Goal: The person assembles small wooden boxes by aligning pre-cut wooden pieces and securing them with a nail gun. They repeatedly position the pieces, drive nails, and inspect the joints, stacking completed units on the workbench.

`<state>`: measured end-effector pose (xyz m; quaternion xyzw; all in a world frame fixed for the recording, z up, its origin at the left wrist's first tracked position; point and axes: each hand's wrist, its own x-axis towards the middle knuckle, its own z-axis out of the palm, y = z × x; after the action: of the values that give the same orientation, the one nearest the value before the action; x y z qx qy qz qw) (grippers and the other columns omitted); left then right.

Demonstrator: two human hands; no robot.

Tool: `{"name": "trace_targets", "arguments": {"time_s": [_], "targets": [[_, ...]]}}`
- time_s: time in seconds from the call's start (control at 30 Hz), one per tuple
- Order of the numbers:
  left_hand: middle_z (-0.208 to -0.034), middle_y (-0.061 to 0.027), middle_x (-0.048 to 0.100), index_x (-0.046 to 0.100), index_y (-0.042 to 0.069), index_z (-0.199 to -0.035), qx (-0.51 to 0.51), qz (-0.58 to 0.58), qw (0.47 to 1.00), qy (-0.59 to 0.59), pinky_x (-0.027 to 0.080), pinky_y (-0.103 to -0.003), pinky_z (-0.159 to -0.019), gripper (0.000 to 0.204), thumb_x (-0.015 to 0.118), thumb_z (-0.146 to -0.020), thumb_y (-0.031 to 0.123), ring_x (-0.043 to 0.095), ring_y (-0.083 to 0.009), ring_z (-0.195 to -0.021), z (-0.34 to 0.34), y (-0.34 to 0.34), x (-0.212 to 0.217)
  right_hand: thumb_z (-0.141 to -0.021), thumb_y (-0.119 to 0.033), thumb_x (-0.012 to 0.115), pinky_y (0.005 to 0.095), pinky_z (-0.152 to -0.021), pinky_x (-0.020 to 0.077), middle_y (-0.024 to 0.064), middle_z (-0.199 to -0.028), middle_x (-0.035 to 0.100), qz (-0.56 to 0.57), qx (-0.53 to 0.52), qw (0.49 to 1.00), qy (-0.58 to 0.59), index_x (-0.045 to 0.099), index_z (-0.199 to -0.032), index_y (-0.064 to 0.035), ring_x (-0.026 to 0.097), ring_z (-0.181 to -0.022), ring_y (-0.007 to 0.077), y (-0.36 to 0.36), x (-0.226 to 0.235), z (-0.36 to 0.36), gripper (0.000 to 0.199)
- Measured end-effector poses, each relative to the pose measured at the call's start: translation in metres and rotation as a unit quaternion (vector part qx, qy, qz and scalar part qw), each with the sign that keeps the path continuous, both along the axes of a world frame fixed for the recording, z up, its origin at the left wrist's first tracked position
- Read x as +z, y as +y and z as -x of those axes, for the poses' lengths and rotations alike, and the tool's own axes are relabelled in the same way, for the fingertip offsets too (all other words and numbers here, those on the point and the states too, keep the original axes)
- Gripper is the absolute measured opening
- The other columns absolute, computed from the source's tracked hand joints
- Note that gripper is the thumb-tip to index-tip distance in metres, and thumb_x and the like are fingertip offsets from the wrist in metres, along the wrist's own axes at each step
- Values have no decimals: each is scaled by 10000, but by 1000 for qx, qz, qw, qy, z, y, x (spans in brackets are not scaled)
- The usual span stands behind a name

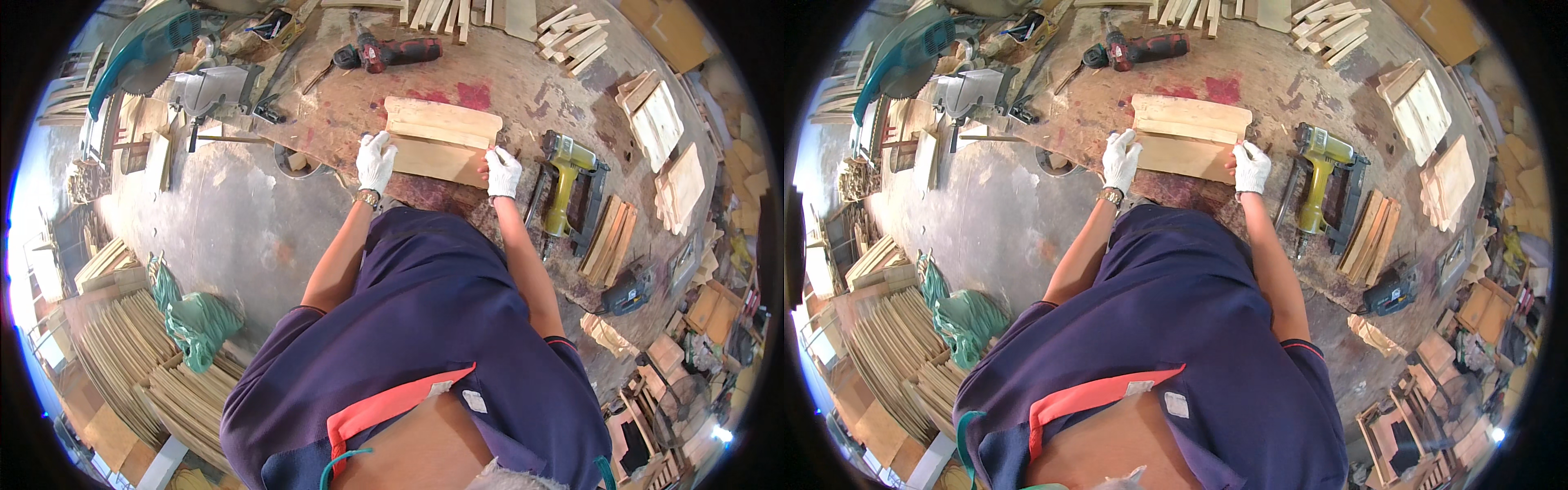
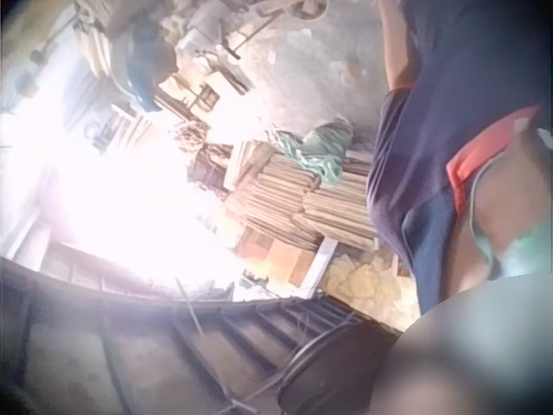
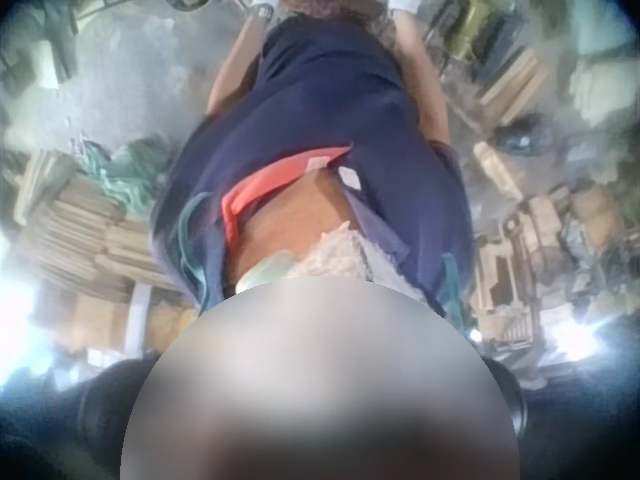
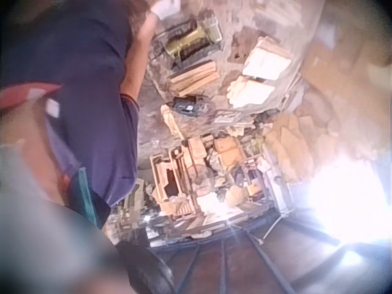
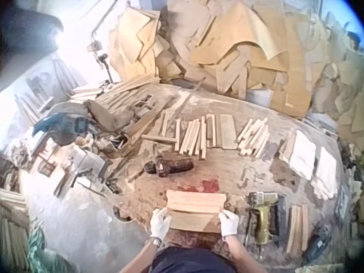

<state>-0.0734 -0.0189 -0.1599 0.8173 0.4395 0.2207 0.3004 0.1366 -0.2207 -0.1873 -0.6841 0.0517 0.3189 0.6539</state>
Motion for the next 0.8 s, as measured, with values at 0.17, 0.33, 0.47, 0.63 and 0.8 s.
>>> {"name": "trace_targets", "arguments": {"time_s": [0.17,0.33,0.47,0.63,0.8], "targets": [[-1015,-168,628,690,51,-1041,27,32,999,-31,504,-435,-841,250,668,-827,178,637,-353,-955,4,2,-13,-942,-96,695,260,-376,428,104,-805,697,-5,-12,1000,-4,691,-1152,37,632,-478,168,1,3,2,249],[-1043,-177,662,674,24,-1063,149,124,976,-104,503,-410,-862,267,654,-840,169,648,-337,-991,11,10,-34,-923,-74,689,248,-386,420,68,-750,673,-6,-46,998,-38,703,-1120,22,607,-466,141,-12,5,-1,219],[-947,-186,653,659,14,-1008,96,89,990,-49,496,-413,-841,219,628,-848,160,642,-350,-949,17,18,-27,-925,-78,695,245,-396,425,49,-730,673,26,-44,998,-41,715,-1087,1,592,-466,118,-26,0,-5,182],[-880,-221,619,612,15,-899,31,46,998,28,475,-454,-799,183,602,-866,195,625,-374,-897,11,22,-6,-935,-83,695,248,-408,439,56,-746,682,6,-30,999,-30,718,-1081,-3,606,-491,119,-35,-10,-5,168],[-866,-207,650,647,24,-848,1,64,994,85,484,-475,-803,214,586,-850,230,627,-387,-901,4,31,-4,-939,-89,691,247,-423,448,63,-755,684,0,-14,999,-38,718,-1079,-1,615,-504,128,-38,-12,-7,167]]}}
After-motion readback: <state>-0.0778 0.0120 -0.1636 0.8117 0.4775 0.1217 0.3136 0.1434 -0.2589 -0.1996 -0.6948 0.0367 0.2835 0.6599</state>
